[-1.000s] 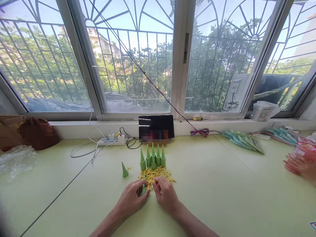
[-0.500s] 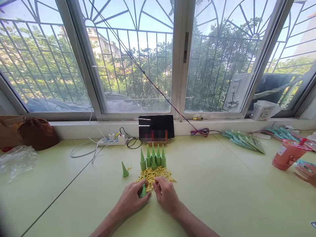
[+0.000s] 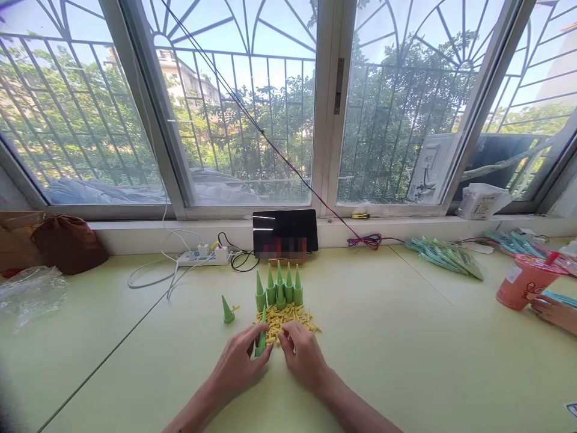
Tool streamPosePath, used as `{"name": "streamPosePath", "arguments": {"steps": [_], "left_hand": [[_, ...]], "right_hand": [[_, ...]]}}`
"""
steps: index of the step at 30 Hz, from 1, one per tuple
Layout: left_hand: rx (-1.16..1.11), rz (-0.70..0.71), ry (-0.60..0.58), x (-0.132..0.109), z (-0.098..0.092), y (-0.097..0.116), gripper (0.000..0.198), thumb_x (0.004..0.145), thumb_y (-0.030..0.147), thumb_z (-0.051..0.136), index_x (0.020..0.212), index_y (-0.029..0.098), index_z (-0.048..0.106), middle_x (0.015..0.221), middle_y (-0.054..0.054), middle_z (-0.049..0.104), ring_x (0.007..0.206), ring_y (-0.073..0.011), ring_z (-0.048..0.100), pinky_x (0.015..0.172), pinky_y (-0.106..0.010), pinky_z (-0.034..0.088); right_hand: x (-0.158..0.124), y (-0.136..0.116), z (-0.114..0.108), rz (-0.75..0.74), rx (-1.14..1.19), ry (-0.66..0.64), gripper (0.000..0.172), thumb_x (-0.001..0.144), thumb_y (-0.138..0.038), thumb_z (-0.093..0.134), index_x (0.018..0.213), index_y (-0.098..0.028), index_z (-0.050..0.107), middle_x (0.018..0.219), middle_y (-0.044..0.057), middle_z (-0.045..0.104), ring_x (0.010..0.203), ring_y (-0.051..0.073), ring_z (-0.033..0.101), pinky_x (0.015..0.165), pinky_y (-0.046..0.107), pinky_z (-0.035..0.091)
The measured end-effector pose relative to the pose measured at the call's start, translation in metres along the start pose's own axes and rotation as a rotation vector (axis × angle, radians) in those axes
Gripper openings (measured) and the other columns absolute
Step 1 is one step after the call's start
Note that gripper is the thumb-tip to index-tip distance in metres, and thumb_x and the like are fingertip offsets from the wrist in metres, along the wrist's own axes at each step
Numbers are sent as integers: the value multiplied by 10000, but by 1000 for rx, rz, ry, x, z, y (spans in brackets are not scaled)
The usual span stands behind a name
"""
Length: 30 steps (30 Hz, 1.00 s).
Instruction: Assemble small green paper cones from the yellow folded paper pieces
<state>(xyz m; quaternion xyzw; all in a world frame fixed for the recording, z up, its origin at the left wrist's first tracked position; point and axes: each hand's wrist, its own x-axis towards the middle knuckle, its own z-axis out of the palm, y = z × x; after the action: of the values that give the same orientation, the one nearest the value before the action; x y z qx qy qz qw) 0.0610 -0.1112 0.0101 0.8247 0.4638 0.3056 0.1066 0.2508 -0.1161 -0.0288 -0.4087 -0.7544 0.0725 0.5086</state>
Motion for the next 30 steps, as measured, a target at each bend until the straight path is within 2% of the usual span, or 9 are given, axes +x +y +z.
{"name": "streamPosePath", "arguments": {"steps": [6,14,20,25,30], "left_hand": [[-172,2,81,0,4,-7,278,930,361,596,1156,203,632,755,1,660,548,-132,575,545,-254,502],[-389,-46,131,3,5,-11,281,950,353,577,1192,219,522,702,56,588,561,-117,590,524,-215,489],[-412,-56,149,4,8,-12,311,954,351,575,1223,226,479,749,54,597,572,-110,580,533,-217,485],[-406,-54,134,3,8,-14,308,959,354,572,1225,226,482,727,62,580,546,-103,548,528,-216,476],[-403,-58,158,4,7,-11,293,952,346,577,1212,236,497,792,53,580,531,-82,535,519,-205,475]], "right_hand": [[-1,2,1,1,8,10,182,1050,-269,456,951,-213,598,782,32,638,644,176,596,580,272,466],[-1,1,-1,18,24,-6,197,1054,-286,446,940,-210,588,774,27,617,615,167,564,566,266,433],[0,0,-2,23,29,-16,210,1056,-299,437,934,-210,583,767,26,608,607,169,553,555,266,420],[-1,1,-2,28,34,-21,211,1058,-300,435,944,-205,585,775,28,608,618,168,550,573,272,425],[-2,2,-2,25,25,-17,215,1059,-293,437,920,-206,577,775,23,607,635,166,553,588,270,421]]}}
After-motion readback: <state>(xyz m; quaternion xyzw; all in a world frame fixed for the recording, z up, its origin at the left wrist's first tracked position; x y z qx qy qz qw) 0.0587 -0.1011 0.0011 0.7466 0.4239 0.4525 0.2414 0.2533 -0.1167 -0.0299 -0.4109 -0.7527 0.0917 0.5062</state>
